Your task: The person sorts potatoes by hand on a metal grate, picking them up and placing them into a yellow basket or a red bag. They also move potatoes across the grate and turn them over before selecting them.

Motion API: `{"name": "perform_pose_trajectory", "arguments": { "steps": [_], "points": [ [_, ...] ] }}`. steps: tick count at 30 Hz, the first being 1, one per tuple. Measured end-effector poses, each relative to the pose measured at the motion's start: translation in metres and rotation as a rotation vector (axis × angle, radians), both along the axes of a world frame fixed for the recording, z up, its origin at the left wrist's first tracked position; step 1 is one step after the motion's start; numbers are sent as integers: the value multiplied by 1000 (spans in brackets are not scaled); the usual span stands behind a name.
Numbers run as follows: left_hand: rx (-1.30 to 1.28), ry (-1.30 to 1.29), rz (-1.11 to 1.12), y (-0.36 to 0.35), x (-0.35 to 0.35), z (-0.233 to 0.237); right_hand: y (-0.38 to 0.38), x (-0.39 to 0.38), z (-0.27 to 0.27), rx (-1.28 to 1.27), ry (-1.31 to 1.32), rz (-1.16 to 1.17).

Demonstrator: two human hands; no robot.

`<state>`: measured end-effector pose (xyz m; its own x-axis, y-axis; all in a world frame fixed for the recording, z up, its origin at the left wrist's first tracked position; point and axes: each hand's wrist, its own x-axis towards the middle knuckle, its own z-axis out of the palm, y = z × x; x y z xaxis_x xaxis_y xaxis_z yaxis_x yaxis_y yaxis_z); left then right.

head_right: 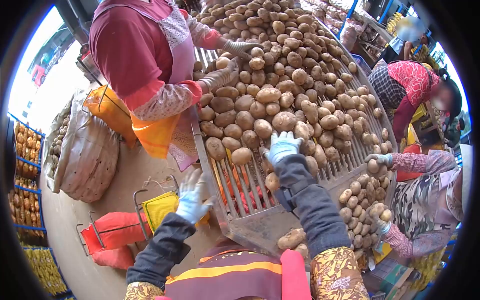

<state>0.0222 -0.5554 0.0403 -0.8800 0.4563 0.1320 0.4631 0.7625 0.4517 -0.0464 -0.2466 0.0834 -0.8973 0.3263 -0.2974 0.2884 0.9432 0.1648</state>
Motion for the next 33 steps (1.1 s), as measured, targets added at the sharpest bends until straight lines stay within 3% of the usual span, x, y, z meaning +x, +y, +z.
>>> {"name": "perform_pose_trajectory", "arguments": {
  "steps": [3, 6, 7, 9, 10, 12, 14, 15, 17, 19, 21, 23, 25, 29, 31, 32, 33],
  "points": [
    [-63, 76, -139, 81, -43, -8, -10, 16, -17, 85, 13, -11],
    [-283, 73, -130, 130, -53, -13, 2, 59, -19, -135, -28, 94],
    [-280, 73, -143, 136, -47, -7, 5, 77, -20, -143, -87, 170],
    [-314, -85, -391, 143, -25, -3, 13, 126, -37, -189, -20, 174],
    [-325, -87, -496, 142, -7, -6, 20, 156, -47, -170, 113, 233],
    [-370, -4, -560, 136, 38, -16, 38, 208, -62, -210, 161, 246],
    [-241, -280, -608, 121, 78, -43, 48, 246, -63, -339, 194, 165],
    [-252, -252, -652, 113, 89, -37, 50, 252, -50, -341, 200, 152],
    [-111, -324, -584, 100, 102, -23, 59, 256, -31, -386, 80, -37],
    [192, -526, -449, 83, 104, 9, 65, 260, -34, -368, 214, 40],
    [184, -420, -291, 60, 110, 20, 51, 248, -26, -497, 282, 230],
    [215, -402, -170, 40, 117, 30, 28, 239, -31, -426, 168, 424],
    [213, -454, -114, 20, 131, 32, 12, 228, -47, -510, -28, 447],
    [282, -636, -89, 22, 135, 35, 14, 227, -57, -601, -105, 472],
    [306, -702, -124, 38, 128, 39, 19, 241, -76, -1009, 382, 1],
    [381, -704, -180, 54, 122, 40, 15, 242, -85, -1357, 505, -447],
    [459, -709, -231, 72, 119, 42, 10, 242, -80, -1694, 688, -674]
  ]
}}
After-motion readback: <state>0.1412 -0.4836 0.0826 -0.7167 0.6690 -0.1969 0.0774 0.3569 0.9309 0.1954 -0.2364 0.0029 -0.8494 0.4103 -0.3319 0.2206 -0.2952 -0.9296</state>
